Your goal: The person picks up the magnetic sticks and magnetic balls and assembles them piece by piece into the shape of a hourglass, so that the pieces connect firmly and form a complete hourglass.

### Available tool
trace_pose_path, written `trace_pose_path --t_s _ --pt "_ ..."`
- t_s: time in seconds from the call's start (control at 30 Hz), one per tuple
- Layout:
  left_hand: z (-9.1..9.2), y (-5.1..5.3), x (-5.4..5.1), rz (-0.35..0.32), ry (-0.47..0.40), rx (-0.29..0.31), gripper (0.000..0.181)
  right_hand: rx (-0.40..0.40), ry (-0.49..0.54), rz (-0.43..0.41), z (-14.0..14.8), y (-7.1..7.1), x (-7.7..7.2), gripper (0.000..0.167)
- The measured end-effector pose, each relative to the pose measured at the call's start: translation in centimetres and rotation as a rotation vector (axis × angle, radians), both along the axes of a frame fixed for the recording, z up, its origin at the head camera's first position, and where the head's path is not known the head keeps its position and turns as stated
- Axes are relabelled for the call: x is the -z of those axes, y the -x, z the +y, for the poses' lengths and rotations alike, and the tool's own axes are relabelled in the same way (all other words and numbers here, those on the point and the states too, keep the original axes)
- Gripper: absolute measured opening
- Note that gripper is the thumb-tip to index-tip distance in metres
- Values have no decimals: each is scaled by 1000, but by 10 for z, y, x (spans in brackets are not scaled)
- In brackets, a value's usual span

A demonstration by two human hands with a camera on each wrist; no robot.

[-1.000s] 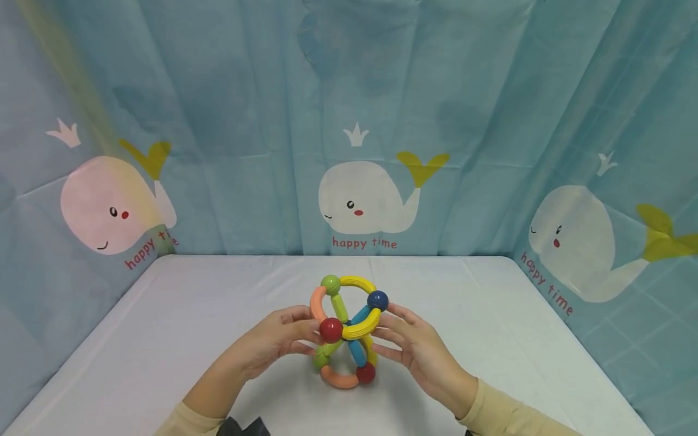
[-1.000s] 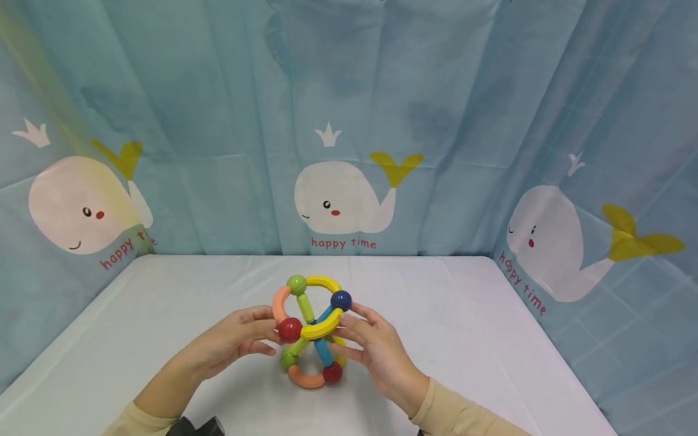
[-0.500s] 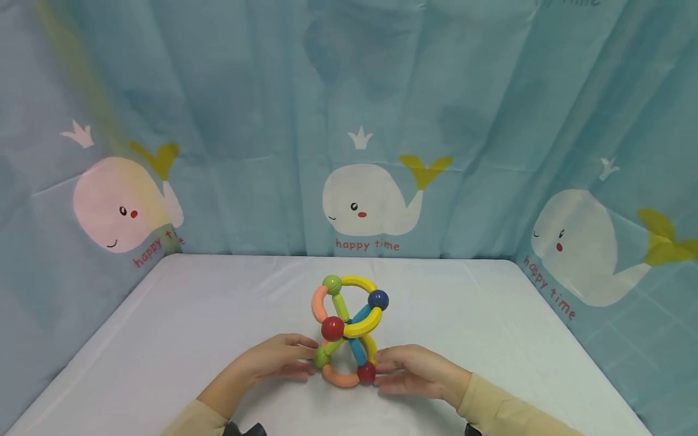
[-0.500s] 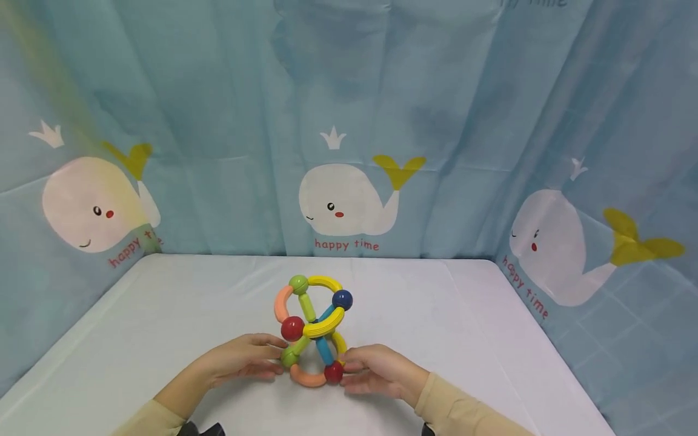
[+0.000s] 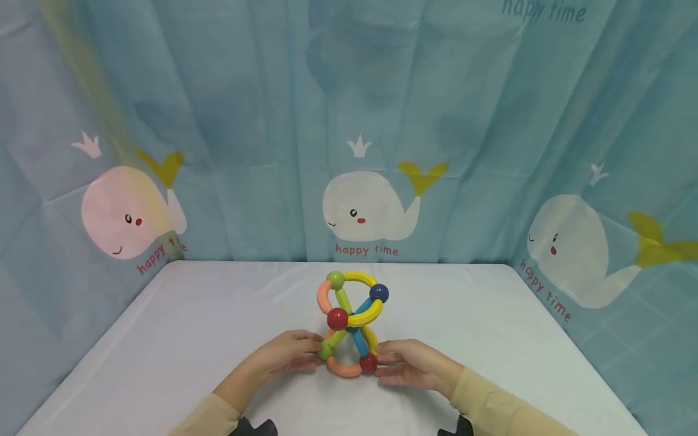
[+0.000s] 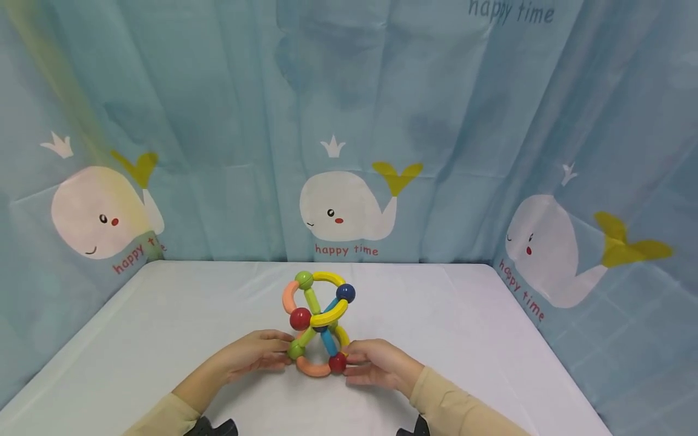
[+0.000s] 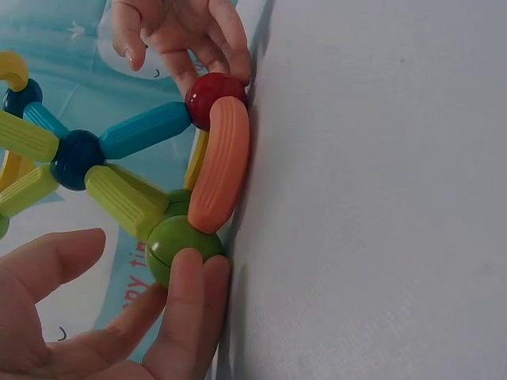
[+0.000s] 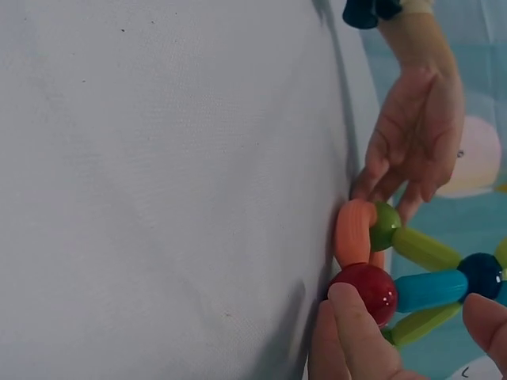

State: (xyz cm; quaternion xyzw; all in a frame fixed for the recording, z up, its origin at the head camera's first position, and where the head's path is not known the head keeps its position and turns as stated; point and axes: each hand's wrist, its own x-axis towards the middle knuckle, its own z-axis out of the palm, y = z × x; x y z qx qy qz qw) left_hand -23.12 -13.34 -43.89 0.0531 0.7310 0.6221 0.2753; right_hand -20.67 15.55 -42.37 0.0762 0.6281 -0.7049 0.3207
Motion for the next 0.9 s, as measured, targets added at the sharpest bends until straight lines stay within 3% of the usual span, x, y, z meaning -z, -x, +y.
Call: trace_pose_path --t_s 0.23,0.43,0.77,0.9 --pt "3 4 2 19 31 -50 52 7 -23 2 -1 7 1 48" --pt "9 15 2 53 65 -91 51 48 -48 25 -2 18 0 48" --pt "14 30 4 98 152 -58 42 105 -49 37 0 29 5 47" --pt "17 34 4 123 190 -73 42 121 -49 41 2 33 6 47"
